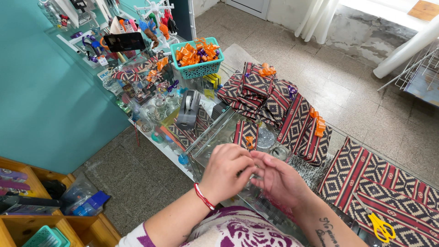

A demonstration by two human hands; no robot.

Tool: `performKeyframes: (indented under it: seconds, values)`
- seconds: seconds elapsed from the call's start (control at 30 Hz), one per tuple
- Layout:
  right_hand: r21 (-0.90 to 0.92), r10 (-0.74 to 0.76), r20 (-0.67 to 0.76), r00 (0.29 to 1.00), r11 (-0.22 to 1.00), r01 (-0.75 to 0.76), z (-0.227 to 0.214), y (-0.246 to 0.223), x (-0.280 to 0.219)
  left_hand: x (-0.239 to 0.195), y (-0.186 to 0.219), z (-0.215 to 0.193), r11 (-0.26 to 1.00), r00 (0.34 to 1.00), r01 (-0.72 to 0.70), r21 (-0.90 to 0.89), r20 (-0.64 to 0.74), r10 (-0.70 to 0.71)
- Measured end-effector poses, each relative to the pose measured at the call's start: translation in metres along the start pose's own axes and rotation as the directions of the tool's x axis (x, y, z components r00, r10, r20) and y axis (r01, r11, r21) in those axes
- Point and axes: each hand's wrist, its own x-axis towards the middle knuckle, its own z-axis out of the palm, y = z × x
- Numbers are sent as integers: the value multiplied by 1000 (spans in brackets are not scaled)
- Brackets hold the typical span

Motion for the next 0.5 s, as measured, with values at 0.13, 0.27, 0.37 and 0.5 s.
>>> performKeyframes:
  seconds: [0.13, 0.27, 0.37, 0.5]
  values:
    - [-455, -288, -208, 935, 874, 168, -42, 12, 25, -8, -28, 7, 983, 980, 185, 18, -74, -183]
    - [-727, -444, -318, 838, 682, 85, -4, 2, 17, -11, -35, 10, 940, 936, 339, -35, -88, -341]
    - [-893, -499, -329, 801, 440, -93, -24, 2, 37, -13, -42, 13, 898, 897, 425, -113, -76, -435]
    - [-997, -646, -22, 763, -38, -61, -31, 4, 51, -16, -49, 14, 856, 861, 494, -154, -46, -506]
